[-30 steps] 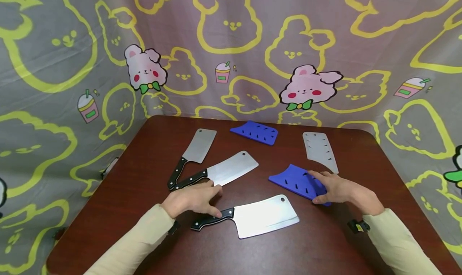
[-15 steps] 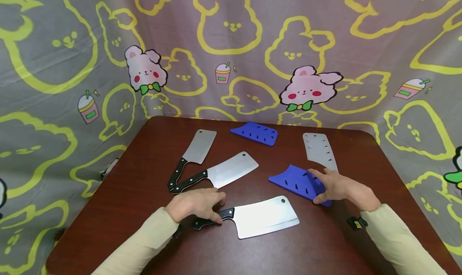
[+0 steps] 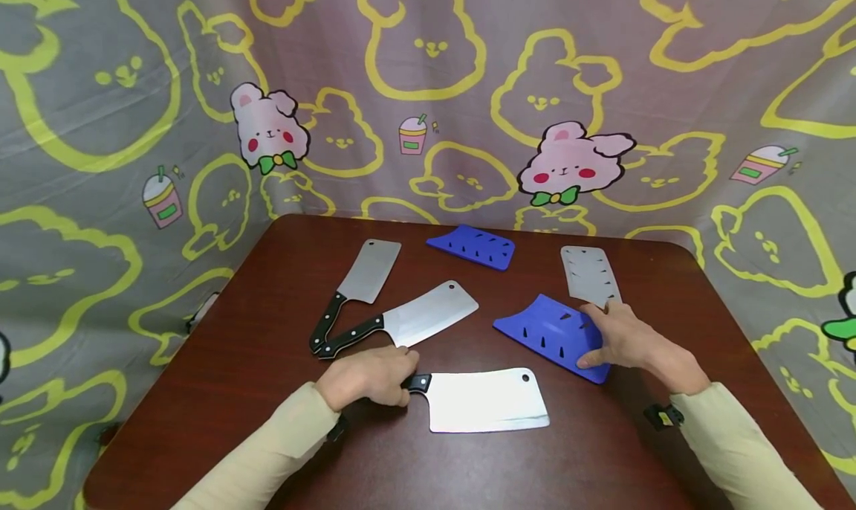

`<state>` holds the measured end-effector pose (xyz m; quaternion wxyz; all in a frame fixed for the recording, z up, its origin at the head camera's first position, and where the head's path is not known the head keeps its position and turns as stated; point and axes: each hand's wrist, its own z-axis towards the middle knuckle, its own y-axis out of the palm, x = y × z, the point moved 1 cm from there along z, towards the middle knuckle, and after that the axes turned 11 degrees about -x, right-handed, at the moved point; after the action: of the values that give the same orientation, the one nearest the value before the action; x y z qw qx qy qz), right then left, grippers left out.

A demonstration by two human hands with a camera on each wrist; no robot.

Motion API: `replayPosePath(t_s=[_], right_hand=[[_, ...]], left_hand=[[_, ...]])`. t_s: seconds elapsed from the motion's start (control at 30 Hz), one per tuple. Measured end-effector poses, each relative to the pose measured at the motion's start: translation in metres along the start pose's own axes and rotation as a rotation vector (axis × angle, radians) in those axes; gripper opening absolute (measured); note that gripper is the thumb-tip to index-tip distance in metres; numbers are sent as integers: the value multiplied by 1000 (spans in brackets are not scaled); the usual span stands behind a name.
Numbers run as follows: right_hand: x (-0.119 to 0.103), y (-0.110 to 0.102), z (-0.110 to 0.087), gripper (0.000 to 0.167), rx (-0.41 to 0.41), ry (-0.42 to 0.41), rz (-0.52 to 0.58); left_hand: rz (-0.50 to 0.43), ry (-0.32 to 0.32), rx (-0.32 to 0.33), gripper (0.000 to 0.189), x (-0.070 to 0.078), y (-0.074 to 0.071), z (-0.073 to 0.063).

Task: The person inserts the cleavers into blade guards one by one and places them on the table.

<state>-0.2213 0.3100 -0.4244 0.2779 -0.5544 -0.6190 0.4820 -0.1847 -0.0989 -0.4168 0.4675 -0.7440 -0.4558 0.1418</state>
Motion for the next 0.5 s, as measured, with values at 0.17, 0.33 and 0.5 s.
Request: replayPosePath(t_s=[0.17, 0.33, 0.5], right_hand=[[0, -9, -2, 91, -8, -33, 59], [0, -20, -3, 58, -32, -163, 154], [-3, -38, -10, 23, 78, -257, 174]], left_hand=[[-58, 7, 9, 38, -4, -6, 2], [-148, 45, 44, 33, -8, -20, -2], [-155, 43, 146, 26, -11, -39, -10]])
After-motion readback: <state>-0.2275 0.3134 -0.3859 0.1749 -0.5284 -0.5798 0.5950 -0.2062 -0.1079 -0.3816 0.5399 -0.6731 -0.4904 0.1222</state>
